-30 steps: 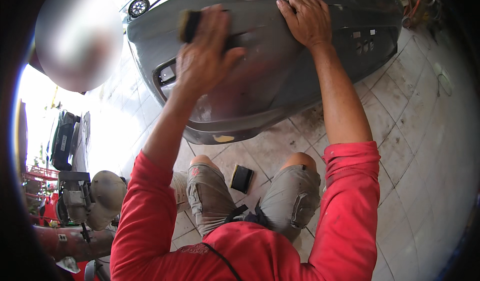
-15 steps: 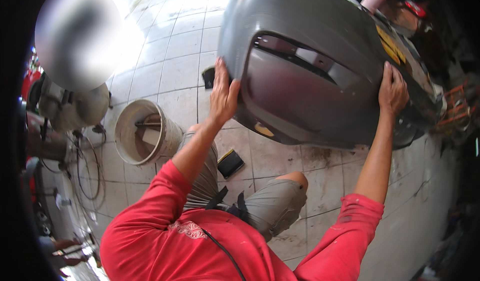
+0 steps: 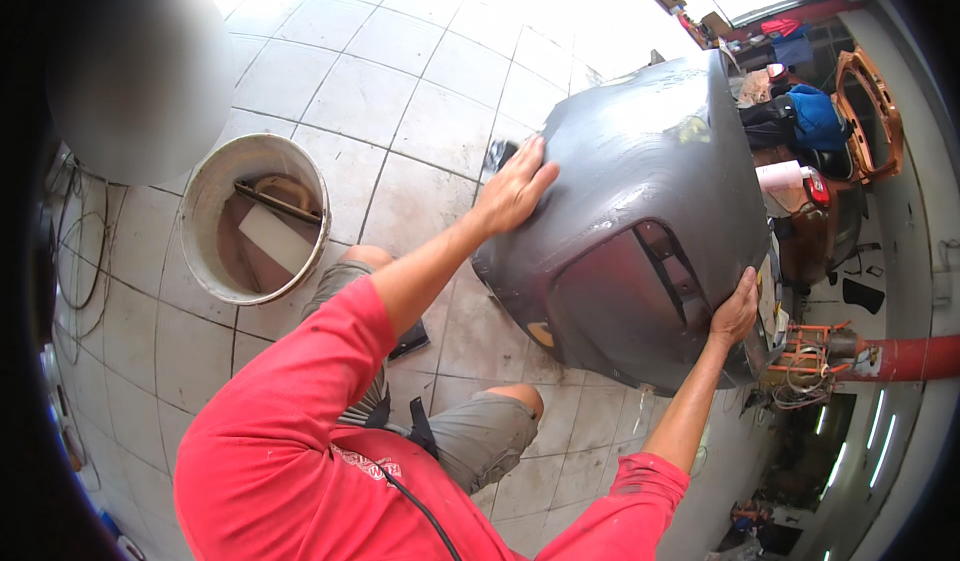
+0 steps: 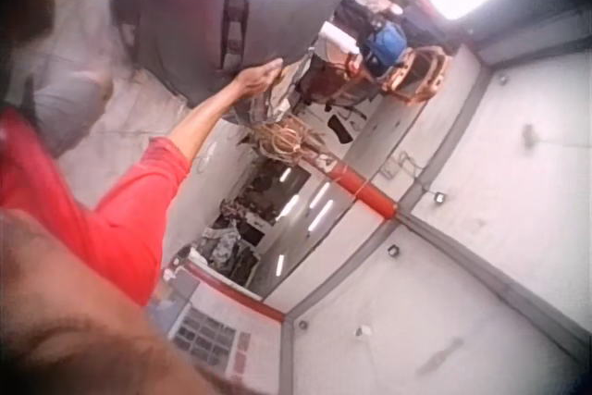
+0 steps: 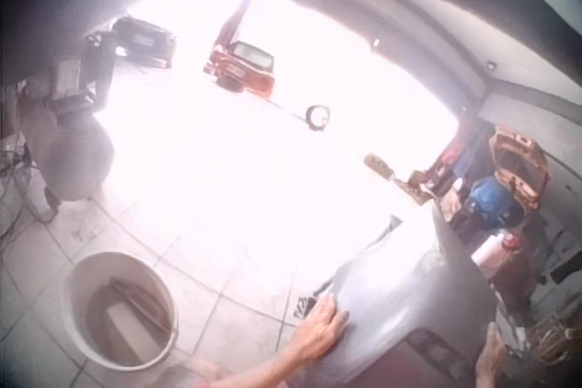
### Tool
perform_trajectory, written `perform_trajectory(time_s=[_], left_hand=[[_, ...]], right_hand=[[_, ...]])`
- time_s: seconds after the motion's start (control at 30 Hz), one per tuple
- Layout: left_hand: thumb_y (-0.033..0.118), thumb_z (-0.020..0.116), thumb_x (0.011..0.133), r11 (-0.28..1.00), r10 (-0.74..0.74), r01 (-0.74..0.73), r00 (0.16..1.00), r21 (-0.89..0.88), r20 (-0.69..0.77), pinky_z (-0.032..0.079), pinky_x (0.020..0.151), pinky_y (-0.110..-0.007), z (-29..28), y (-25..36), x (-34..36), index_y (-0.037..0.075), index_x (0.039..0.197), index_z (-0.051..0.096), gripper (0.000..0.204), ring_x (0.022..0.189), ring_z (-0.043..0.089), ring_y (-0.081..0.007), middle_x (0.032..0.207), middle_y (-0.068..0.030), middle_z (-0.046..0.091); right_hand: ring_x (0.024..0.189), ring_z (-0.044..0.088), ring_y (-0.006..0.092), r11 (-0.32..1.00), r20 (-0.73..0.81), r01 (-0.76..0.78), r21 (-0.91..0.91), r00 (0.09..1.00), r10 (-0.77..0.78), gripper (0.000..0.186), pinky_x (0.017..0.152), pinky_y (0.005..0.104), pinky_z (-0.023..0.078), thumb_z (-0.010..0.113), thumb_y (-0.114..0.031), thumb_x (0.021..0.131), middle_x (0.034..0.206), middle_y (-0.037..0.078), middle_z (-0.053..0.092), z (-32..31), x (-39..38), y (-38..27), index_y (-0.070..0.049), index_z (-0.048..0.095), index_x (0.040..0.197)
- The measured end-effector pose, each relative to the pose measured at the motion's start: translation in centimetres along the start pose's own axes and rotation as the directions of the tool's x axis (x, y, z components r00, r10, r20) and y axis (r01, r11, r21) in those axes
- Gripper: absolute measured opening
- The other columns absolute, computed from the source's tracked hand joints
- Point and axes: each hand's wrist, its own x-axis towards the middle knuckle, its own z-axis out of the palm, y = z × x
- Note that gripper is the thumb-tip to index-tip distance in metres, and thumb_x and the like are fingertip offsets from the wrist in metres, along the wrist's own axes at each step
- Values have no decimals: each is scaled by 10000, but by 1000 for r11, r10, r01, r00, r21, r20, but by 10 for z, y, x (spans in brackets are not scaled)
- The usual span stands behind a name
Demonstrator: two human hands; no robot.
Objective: The person kneels on the floor and uses a sanding block to smooth the surface of a detached car bumper. They repeatedly dip the sanding block into a bucket of water and continue sanding different areas of the bumper.
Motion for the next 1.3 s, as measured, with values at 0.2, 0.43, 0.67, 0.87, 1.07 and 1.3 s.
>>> perform_trajectory(time_s=[0.2,0.43,0.67,0.87,1.07,1.3], left_hand=[[475,532,1097,999,-43,44,991,3,-124,228,1310,-474,19,-44,-137,-117,1631,282,835,1613,244,-455,1697,-337,294],[566,487,1096,984,-135,149,982,-101,134,241,1307,-431,4,2,67,-114,1611,329,868,1615,261,-395,1712,-312,282],[480,519,1097,1000,20,-22,998,-21,-54,254,1298,-474,0,-47,-111,-119,1630,284,836,1593,296,-448,1682,-335,325],[602,457,1088,998,-10,16,996,-63,92,237,1309,-445,4,-28,13,-136,1618,287,925,1599,286,-429,1695,-331,303],[621,418,1099,988,-15,28,996,-149,89,215,1316,-405,18,-28,81,-107,1635,292,913,1631,240,-366,1715,-306,286],[461,511,1097,963,221,-231,972,136,84,222,1300,-542,10,-13,-118,-147,1643,186,879,1603,166,-555,1695,-403,209]], right_hand=[[1316,634,413,998,-72,24,62,997,-19,818,1104,435,460,358,-692,1081,1422,216,686,-4,-7,14,-24,667,1439],[1320,639,391,994,-117,52,98,992,-40,768,1114,417,450,378,-627,1101,1416,215,693,5,-4,10,5,659,1436],[1291,665,350,990,-86,30,135,996,-18,716,1093,393,465,393,-575,1116,1394,206,711,-3,-6,21,9,670,1424],[1310,661,324,979,-102,58,198,994,-38,689,1123,387,455,383,-534,1130,1403,181,713,-2,-5,22,19,672,1420],[1315,661,317,980,-129,85,179,990,-62,673,1124,379,453,366,-507,1139,1409,180,711,3,-2,33,24,670,1419],[1330,651,345,990,-126,36,133,992,-20,717,1116,391,459,416,-573,1108,1421,199,697,-1,-10,15,22,671,1416]])
